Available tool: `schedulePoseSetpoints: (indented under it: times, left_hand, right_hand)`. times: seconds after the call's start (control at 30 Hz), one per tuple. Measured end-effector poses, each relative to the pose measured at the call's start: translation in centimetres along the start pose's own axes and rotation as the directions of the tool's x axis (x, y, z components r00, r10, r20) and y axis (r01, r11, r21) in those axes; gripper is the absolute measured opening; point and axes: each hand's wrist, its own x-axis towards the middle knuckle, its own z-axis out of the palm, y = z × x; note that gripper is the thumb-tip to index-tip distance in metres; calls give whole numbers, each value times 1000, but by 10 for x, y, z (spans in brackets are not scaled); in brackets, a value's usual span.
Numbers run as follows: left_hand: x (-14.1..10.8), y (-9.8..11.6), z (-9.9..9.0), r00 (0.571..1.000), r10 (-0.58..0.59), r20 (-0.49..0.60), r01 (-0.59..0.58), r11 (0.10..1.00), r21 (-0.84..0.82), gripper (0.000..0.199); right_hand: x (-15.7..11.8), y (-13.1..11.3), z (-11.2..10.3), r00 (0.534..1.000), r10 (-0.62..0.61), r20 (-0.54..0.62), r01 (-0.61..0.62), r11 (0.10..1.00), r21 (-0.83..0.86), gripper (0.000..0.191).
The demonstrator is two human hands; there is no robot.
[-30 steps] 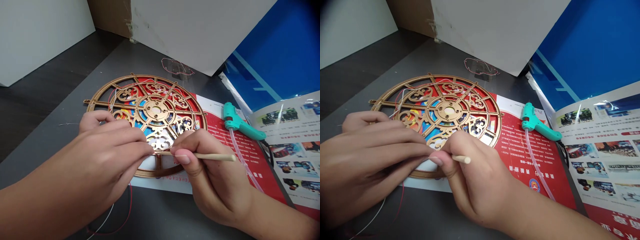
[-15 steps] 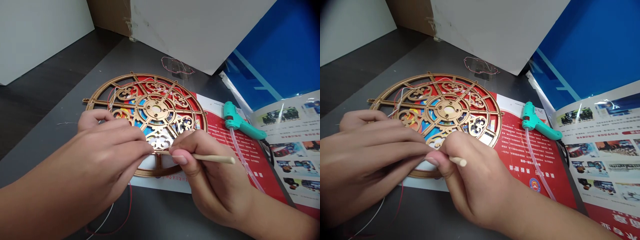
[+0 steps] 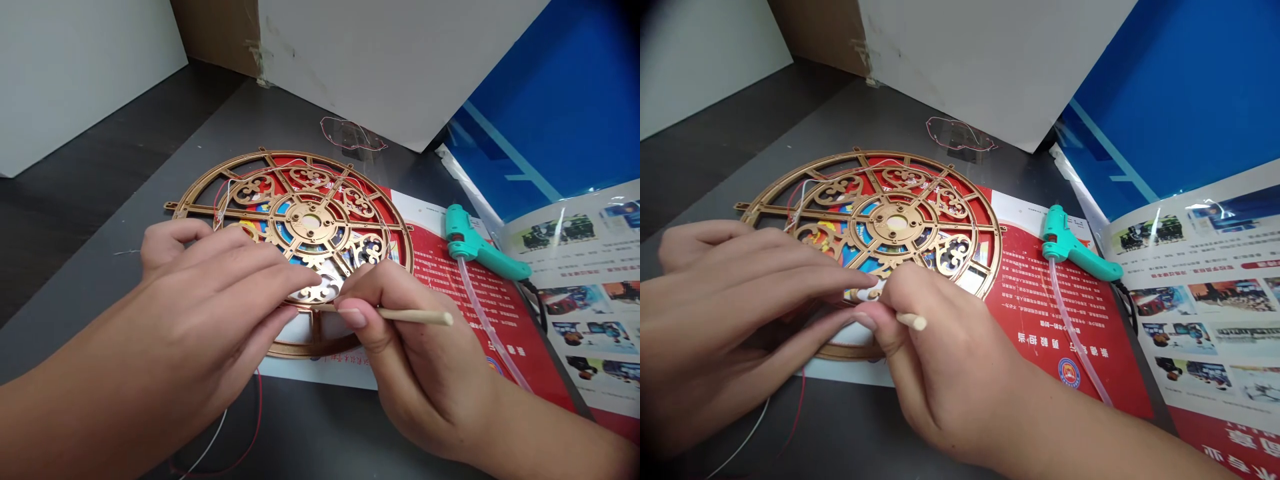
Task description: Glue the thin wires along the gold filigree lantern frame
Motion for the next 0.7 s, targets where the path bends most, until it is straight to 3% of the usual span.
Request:
schedulePoseSetpoints:
  times: [0.3, 0.57, 0.7]
  left_hand:
    - [-1, -9, -18, 991, -129, -34, 129, 992, -12, 29]
    - [8, -17, -24, 999, -36, -17, 37, 992, 118, 30]
    - [7, -20, -22, 999, -53, 13, 51, 988, 145, 28]
  right_hand:
    - [-10, 5, -2, 997, 3, -72, -1, 1000, 28, 22]
    - [-3, 6, 3, 999, -48, -23, 47, 998, -30, 25]
    - [0, 4, 4, 997, -77, 0, 77, 996, -45, 26]
